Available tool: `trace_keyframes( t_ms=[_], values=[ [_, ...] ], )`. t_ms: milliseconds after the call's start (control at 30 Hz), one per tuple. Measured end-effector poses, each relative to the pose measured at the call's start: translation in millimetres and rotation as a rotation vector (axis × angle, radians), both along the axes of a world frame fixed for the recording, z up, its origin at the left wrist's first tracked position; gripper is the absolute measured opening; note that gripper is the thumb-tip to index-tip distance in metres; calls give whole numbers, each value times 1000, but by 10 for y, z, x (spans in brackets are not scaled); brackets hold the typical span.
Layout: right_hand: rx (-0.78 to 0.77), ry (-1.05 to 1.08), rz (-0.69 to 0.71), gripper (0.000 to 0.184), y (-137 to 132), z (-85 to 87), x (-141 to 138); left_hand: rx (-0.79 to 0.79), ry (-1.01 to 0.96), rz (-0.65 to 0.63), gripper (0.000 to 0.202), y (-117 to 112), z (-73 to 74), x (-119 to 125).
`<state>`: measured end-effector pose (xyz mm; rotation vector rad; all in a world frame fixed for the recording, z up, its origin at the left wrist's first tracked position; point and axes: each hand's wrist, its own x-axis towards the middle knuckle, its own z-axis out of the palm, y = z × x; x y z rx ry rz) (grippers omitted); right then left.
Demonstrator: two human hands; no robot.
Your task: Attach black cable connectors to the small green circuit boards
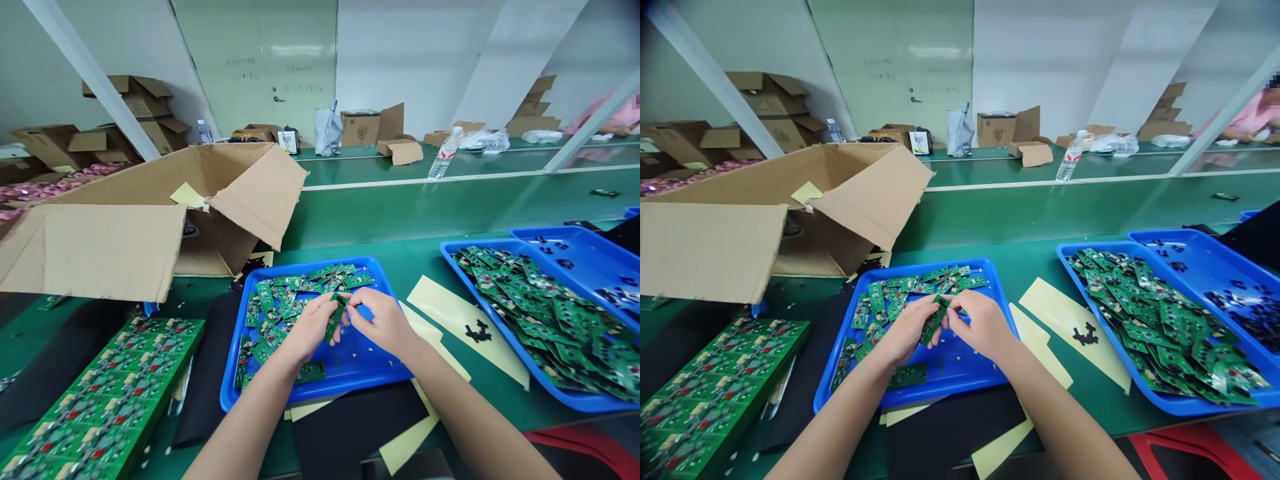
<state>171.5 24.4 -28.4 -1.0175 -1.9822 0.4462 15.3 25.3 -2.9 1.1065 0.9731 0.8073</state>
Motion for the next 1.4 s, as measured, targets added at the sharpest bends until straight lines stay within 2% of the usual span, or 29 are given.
trace_keyframes(
  t_ms=[567, 867, 1233, 1400],
  values=[
    [119, -121, -111, 16, 11, -59, -6, 57, 90, -30, 19, 2, -38, 22],
    [100, -144, -130, 16, 7, -47, -17, 111, 165, -31, 26, 15, -76, 9],
    [-34, -44, -210, 9, 47, -5, 40, 124, 224, -25, 38, 15, -45, -4],
    [5, -50, -225, 10, 82, 14, 0, 171, 345, -75, 45, 44, -57, -21]
  ],
)
